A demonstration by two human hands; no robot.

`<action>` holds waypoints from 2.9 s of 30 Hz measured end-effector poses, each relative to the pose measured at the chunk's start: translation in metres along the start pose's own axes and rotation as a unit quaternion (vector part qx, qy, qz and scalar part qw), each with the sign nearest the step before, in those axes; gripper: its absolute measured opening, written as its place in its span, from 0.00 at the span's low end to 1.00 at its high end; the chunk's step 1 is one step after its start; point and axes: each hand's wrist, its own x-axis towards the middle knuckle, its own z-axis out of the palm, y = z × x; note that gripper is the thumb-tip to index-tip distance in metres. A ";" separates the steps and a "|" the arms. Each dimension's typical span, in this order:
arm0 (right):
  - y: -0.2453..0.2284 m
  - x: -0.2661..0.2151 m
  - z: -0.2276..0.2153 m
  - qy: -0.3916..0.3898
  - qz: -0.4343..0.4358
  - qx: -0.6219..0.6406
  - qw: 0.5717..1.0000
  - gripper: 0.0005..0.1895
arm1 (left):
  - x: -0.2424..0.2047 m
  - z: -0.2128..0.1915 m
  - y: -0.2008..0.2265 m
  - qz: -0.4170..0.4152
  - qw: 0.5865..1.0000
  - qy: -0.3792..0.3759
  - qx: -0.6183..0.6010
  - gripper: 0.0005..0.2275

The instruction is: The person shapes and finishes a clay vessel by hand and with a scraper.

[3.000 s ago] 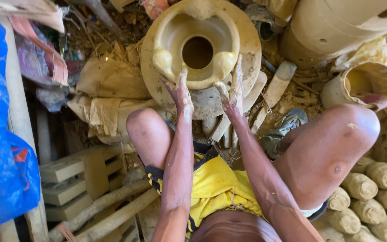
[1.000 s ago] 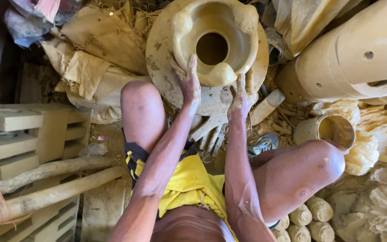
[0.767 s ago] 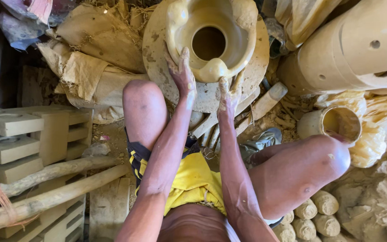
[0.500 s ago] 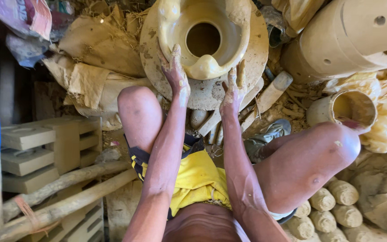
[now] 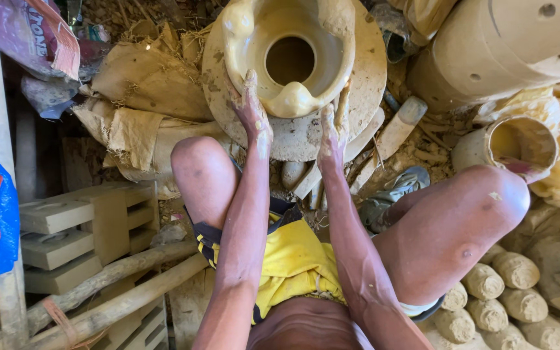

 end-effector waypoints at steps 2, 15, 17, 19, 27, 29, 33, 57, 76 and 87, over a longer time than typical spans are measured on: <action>-0.008 0.001 0.004 -0.049 -0.059 -0.004 0.997 0.51 | 0.005 -0.002 -0.006 0.018 0.999 0.011 0.038 0.26; -0.041 -0.034 0.012 -0.009 -0.307 -0.375 0.875 0.42 | -0.001 0.008 0.002 0.067 0.998 -0.007 0.016 0.25; -0.039 -0.040 0.021 -0.038 -0.333 -0.444 0.831 0.44 | -0.001 0.011 0.007 0.082 0.997 -0.006 -0.001 0.26; -0.044 -0.040 0.033 -0.033 -0.346 -0.494 0.797 0.37 | -0.003 0.013 0.010 0.063 0.997 0.006 0.039 0.30; -0.086 -0.012 0.064 -0.146 -0.293 -0.533 0.780 0.20 | 0.004 0.008 -0.006 0.040 0.998 0.013 0.045 0.30; -0.089 -0.017 0.064 -0.187 -0.288 -0.520 0.782 0.19 | 0.005 0.005 -0.008 0.030 0.999 0.010 0.043 0.30; -0.091 -0.028 0.051 -0.187 -0.550 -0.531 0.617 0.20 | 0.009 -0.001 -0.021 -0.017 1.000 -0.006 -0.021 0.27; -0.111 0.001 0.026 -0.210 -0.363 -0.558 0.716 0.41 | 0.019 -0.002 -0.045 0.030 0.999 0.004 -0.022 0.19; -0.086 -0.019 0.028 -0.192 -0.377 -0.623 0.658 0.47 | 0.024 -0.003 -0.044 0.036 0.995 0.026 0.087 0.24; -0.070 -0.022 0.036 -0.159 -0.391 -0.574 0.702 0.41 | 0.030 -0.008 -0.073 0.035 0.978 0.038 0.204 0.26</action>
